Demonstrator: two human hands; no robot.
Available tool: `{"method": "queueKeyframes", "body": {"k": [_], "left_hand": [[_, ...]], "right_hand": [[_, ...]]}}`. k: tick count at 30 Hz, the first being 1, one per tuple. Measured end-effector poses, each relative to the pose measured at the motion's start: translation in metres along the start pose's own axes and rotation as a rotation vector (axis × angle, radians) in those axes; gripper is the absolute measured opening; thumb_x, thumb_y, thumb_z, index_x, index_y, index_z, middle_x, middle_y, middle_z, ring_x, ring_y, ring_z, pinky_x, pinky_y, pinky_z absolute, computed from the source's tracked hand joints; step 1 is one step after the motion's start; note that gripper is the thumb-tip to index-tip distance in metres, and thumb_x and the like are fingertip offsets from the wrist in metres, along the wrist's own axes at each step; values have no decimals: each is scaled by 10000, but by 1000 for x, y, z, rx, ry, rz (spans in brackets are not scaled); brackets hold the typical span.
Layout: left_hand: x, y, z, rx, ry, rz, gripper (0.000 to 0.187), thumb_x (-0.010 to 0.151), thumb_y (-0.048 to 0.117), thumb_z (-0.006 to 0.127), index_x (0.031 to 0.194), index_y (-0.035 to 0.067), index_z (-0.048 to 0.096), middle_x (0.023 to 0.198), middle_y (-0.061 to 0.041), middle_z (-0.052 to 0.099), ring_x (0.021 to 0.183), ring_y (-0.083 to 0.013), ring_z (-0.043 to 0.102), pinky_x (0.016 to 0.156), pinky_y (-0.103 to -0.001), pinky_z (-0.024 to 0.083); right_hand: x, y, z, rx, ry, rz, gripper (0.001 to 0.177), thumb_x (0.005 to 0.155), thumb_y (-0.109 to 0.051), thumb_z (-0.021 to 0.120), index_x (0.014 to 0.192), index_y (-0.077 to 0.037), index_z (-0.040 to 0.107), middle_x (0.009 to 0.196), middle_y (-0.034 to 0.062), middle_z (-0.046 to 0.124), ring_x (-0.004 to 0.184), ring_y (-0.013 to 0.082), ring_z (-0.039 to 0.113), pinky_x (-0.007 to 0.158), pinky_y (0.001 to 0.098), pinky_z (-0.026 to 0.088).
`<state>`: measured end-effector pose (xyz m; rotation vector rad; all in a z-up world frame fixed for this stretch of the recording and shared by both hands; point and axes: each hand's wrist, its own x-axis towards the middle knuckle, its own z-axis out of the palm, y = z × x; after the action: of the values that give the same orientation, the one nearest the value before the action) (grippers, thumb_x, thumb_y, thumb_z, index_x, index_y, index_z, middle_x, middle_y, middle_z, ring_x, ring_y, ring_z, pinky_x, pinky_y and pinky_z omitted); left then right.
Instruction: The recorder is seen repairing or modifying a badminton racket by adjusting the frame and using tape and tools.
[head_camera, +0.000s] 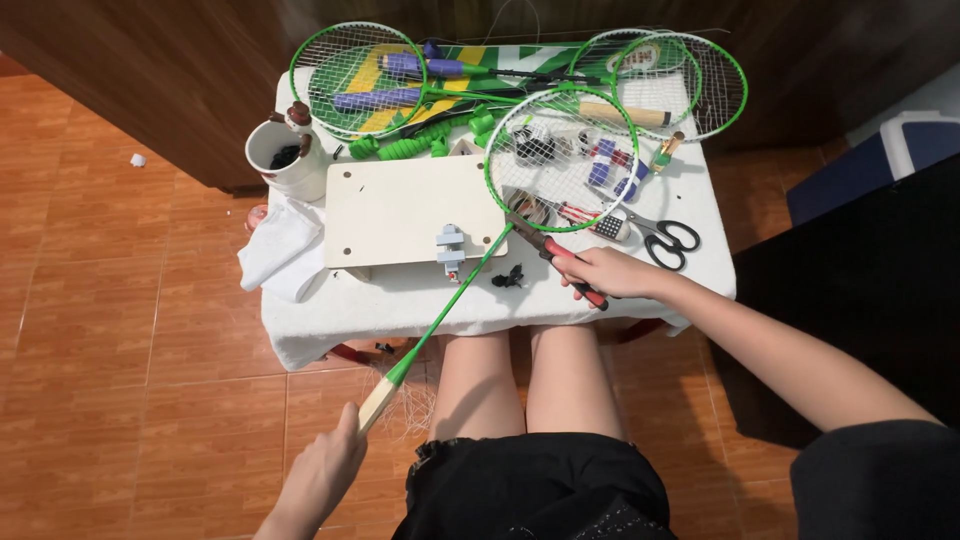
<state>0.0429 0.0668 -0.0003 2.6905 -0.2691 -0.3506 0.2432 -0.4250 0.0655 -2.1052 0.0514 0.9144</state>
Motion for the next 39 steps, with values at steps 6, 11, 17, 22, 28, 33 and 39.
{"method": "queueKeyframes", "body": {"k": [6,11,17,22,28,33,39], "left_hand": [[20,37,-33,-474,-475,-338,244,927,190,642,1136,91,564,679,-123,723,556,-224,684,548,-378,554],[33,83,-42,-715,-296,-352,202,904,144,627,1094,78,607,668,-110,690,521,-173,611,503,-347,494],[64,124,-6,-662,19,-157,145,911,152,656,1015,63,610,712,-94,713,540,-168,647,492,-327,498],[71,162,-4,-683,55,-186,162,893,143,653,1024,72,588,680,-146,708,539,-210,678,504,-364,522],[64,161,3,-615,100,-231,267,865,146,674,1104,72,582,671,-214,671,579,-338,705,547,-437,529],[62,154,3,-556,28,-254,316,871,178,686,1147,90,559,686,-227,679,616,-385,697,610,-473,531],[62,152,13,-587,34,-269,312,883,186,675,1158,105,553,728,-224,708,696,-397,731,634,-483,549]], "right_hand": [[-16,11,-4,9,7,-31,590,970,-576,534,984,-10,698,797,-14,595,688,106,470,588,269,391],[-48,13,-5,69,-61,49,531,958,-558,544,1043,-61,711,746,-13,563,656,108,465,584,262,377],[-68,24,19,-162,-121,-150,423,991,-482,498,1123,-118,668,823,-20,593,760,95,562,715,271,487],[-77,15,42,-281,-181,-223,515,1060,-423,530,965,70,645,950,117,621,833,209,578,807,324,530],[-70,2,52,-228,-193,-194,481,993,-413,544,1180,10,676,1155,92,709,1003,220,665,959,313,508],[-49,19,58,-184,-128,-246,518,986,-458,540,1223,-16,670,1267,78,672,1117,181,631,1000,308,465],[-43,9,64,-267,-128,-254,533,982,-478,520,1200,-17,677,1344,22,638,1127,192,639,996,313,465]]}}
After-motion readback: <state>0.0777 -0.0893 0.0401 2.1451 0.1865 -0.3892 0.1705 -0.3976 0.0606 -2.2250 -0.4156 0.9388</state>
